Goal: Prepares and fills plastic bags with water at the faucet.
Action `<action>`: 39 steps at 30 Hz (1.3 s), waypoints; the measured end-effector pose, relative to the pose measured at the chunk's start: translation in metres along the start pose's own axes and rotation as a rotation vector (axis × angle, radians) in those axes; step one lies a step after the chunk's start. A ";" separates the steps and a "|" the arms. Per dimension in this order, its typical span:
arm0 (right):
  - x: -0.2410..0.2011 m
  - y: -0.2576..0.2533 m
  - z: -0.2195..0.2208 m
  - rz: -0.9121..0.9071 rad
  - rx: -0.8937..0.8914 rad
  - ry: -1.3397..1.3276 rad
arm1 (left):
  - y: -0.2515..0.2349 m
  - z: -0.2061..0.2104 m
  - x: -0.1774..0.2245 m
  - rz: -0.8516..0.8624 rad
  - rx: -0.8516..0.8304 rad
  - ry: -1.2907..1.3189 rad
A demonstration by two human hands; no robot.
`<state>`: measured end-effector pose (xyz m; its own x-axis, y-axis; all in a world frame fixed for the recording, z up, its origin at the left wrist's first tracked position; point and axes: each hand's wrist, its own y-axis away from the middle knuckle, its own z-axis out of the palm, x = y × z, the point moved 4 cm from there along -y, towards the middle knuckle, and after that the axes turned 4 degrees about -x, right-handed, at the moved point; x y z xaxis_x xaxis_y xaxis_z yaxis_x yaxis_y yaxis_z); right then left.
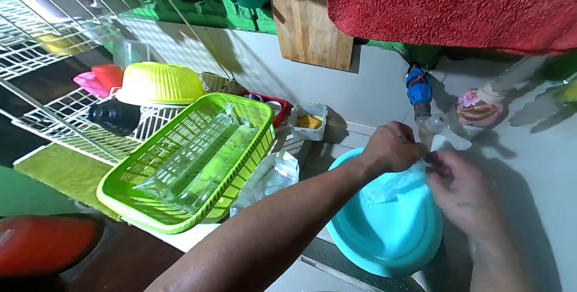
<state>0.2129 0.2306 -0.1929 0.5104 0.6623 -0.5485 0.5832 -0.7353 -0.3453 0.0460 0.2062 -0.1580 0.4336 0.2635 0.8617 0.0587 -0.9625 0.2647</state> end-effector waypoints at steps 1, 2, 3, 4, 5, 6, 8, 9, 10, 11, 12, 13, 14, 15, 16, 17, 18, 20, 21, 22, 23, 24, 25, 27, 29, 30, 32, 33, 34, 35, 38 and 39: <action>-0.001 0.000 -0.001 0.002 -0.014 0.021 | 0.000 0.000 0.002 -0.002 0.003 -0.028; -0.002 -0.001 -0.002 0.003 -0.024 0.033 | 0.000 -0.001 0.003 0.001 0.008 -0.048; -0.002 -0.001 -0.003 0.009 -0.036 0.039 | -0.001 -0.002 0.003 0.006 0.015 -0.059; -0.002 -0.001 -0.004 0.014 -0.047 0.037 | -0.001 -0.003 0.004 0.014 0.027 -0.062; 0.000 -0.002 -0.004 0.024 -0.056 0.037 | 0.000 -0.004 0.004 0.023 0.038 -0.066; 0.002 -0.002 -0.005 0.029 -0.055 0.038 | 0.000 -0.007 0.006 0.037 0.040 -0.078; 0.004 -0.002 -0.006 0.035 -0.045 0.040 | 0.002 -0.010 0.010 0.069 0.050 -0.145; 0.003 -0.003 -0.006 0.039 -0.041 0.032 | 0.002 -0.010 0.013 0.088 0.050 -0.196; 0.001 -0.003 -0.005 0.046 -0.036 0.023 | 0.003 -0.010 0.015 0.099 0.041 -0.244; 0.000 -0.004 -0.005 0.054 -0.030 0.013 | 0.003 -0.009 0.018 0.102 0.023 -0.292; -0.002 -0.004 -0.005 0.060 -0.021 0.006 | 0.003 -0.008 0.020 0.101 -0.003 -0.334; -0.003 -0.005 -0.005 0.063 -0.012 -0.002 | 0.003 -0.007 0.022 0.097 -0.037 -0.372; -0.004 -0.005 -0.004 0.060 0.001 -0.006 | 0.003 -0.006 0.024 0.091 -0.073 -0.408; -0.004 -0.005 -0.003 0.053 0.010 -0.005 | 0.003 -0.005 0.026 0.087 -0.103 -0.444; -0.005 -0.004 -0.003 0.043 0.021 -0.004 | 0.003 -0.004 0.027 0.080 -0.127 -0.486; -0.005 -0.003 -0.002 0.031 0.030 0.000 | 0.002 -0.004 0.028 0.070 -0.142 -0.531; -0.005 -0.002 -0.001 0.019 0.036 0.005 | 0.002 -0.004 0.031 0.055 -0.154 -0.577; -0.007 -0.001 0.001 0.006 0.034 0.002 | 0.005 -0.004 0.037 0.019 -0.168 -0.657; -0.008 -0.001 0.000 0.003 0.033 -0.005 | 0.006 -0.004 0.041 0.011 -0.174 -0.692; -0.008 -0.001 0.000 0.000 0.035 -0.012 | 0.007 -0.004 0.044 0.008 -0.183 -0.728; -0.009 -0.001 -0.001 -0.003 0.039 -0.012 | 0.008 -0.004 0.048 0.007 -0.191 -0.755; -0.009 -0.001 -0.002 -0.003 0.040 -0.014 | 0.009 -0.004 0.051 0.007 -0.193 -0.779; -0.009 0.000 -0.003 -0.002 0.048 -0.012 | 0.011 -0.004 0.054 0.004 -0.194 -0.801; -0.010 0.001 -0.004 0.000 0.057 -0.009 | 0.013 -0.003 0.058 -0.005 -0.193 -0.850; -0.009 0.001 -0.004 0.006 0.046 -0.015 | 0.013 -0.003 0.059 -0.011 -0.203 -0.877; -0.008 0.002 -0.003 0.012 0.036 -0.023 | 0.013 -0.003 0.060 -0.013 -0.212 -0.887; -0.007 0.002 -0.001 0.014 0.019 -0.028 | 0.014 -0.005 0.061 -0.012 -0.220 -0.892; -0.006 0.002 0.000 0.014 0.008 -0.026 | 0.015 -0.006 0.062 -0.010 -0.213 -0.902; -0.007 0.002 0.000 0.013 -0.003 -0.019 | 0.015 -0.006 0.064 -0.010 -0.203 -0.905; -0.008 0.002 0.000 0.012 -0.008 -0.008 | 0.016 -0.007 0.065 -0.014 -0.192 -0.911; -0.009 0.001 0.000 0.016 -0.026 0.005 | 0.016 -0.005 0.067 -0.040 -0.170 -0.926; -0.009 0.000 0.001 0.014 -0.030 0.009 | 0.016 -0.005 0.068 -0.048 -0.169 -0.932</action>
<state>0.2078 0.2239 -0.1884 0.5242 0.6538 -0.5457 0.5949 -0.7396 -0.3147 0.0721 0.2088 -0.0935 0.9817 0.0752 0.1752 -0.0039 -0.9107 0.4131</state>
